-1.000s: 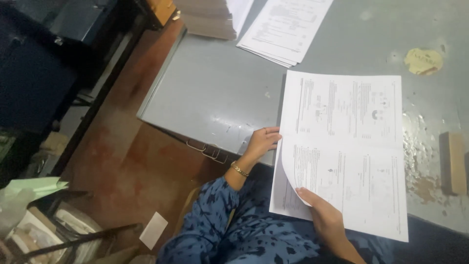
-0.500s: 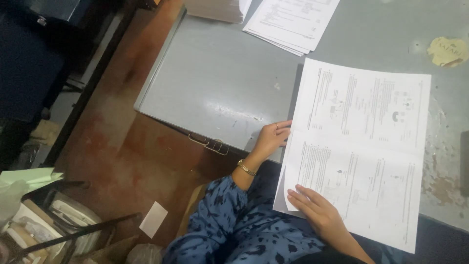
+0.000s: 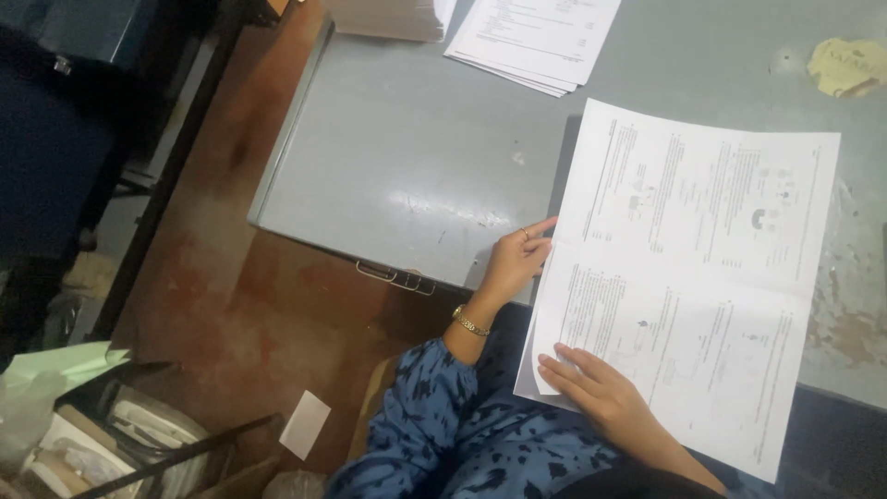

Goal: Folding printed sheets of paper and stacking them on a desk

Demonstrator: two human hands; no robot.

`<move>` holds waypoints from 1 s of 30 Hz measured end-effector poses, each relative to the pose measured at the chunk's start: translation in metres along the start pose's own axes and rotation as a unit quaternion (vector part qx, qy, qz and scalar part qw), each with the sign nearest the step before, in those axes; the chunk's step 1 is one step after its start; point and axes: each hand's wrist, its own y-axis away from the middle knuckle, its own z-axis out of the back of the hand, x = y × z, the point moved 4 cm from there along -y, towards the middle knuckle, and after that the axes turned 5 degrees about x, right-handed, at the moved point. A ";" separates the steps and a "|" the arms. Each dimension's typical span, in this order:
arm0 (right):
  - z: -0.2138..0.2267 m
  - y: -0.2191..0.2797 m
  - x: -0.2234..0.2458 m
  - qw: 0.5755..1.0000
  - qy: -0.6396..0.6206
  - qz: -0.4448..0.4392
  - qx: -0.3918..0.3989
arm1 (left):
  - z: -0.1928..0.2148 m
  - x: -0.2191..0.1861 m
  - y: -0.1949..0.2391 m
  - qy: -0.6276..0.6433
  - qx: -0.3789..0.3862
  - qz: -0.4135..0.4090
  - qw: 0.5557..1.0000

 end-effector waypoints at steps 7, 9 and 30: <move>-0.002 -0.007 0.004 1.000 0.014 0.006 0.010 | 0.000 -0.005 0.003 -0.036 -0.014 0.013 0.999; -0.004 -0.005 0.002 1.000 0.014 0.001 0.017 | 0.000 -0.008 0.003 -0.047 -0.018 0.007 0.999; -0.004 -0.011 0.003 1.000 0.016 0.010 0.006 | 0.000 -0.013 0.005 -0.071 -0.016 -0.019 0.997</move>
